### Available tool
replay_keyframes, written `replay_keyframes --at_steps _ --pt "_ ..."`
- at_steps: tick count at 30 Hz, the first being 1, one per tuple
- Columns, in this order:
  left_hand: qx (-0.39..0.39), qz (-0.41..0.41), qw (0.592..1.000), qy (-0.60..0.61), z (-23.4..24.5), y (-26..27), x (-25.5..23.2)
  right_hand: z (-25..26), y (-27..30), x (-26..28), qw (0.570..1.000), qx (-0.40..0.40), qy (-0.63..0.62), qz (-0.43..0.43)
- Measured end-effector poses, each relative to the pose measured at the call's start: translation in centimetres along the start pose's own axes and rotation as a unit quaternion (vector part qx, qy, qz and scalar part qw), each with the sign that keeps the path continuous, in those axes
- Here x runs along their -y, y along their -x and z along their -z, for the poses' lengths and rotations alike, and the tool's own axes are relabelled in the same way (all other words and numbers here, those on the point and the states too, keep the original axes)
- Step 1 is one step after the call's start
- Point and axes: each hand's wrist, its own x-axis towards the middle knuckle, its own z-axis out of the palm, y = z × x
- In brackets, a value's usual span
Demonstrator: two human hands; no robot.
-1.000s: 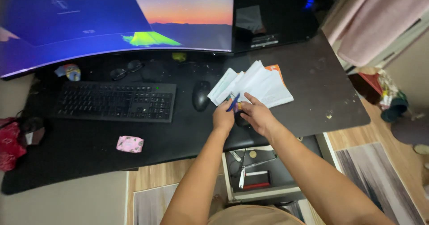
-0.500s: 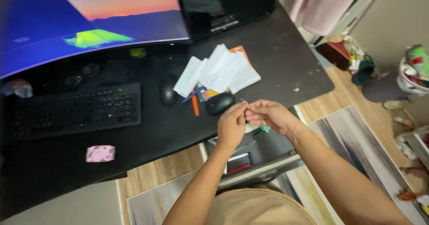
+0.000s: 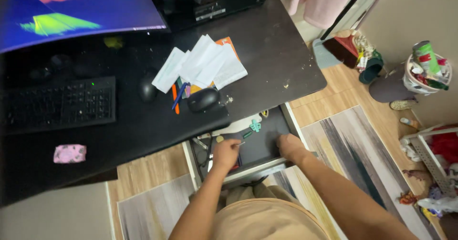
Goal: Organizing items such as boxes, electronics, and cables in a desk drawer.
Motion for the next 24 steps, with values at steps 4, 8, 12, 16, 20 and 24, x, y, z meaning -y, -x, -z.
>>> replay_keyframes --at_steps 4,8,12,16,20,24 --pt "-0.02 0.095 0.994 -0.045 0.5 1.6 2.1 -1.0 -0.2 0.9 0.996 0.036 0.041 -0.071" --pt "-0.054 0.11 0.991 -0.05 1.3 2.9 3.3 -2.2 -1.2 1.2 0.997 0.034 0.046 -0.058" --pt "-0.045 0.173 0.981 -0.069 2.5 4.0 2.4 -2.5 -1.4 3.3 0.997 0.061 -0.039 -0.009" --pt "-0.027 0.226 0.97 -0.081 1.7 4.5 2.2 -2.0 -0.8 7.4 0.988 0.04 -0.142 0.048" --pt "0.049 0.207 0.966 -0.148 -0.1 4.4 3.7 -0.1 -0.3 12.2 0.981 0.011 -0.137 0.136" --pt "0.135 0.203 0.945 -0.219 -1.8 4.7 4.6 0.3 -0.6 15.3 0.974 0.024 -0.086 0.208"
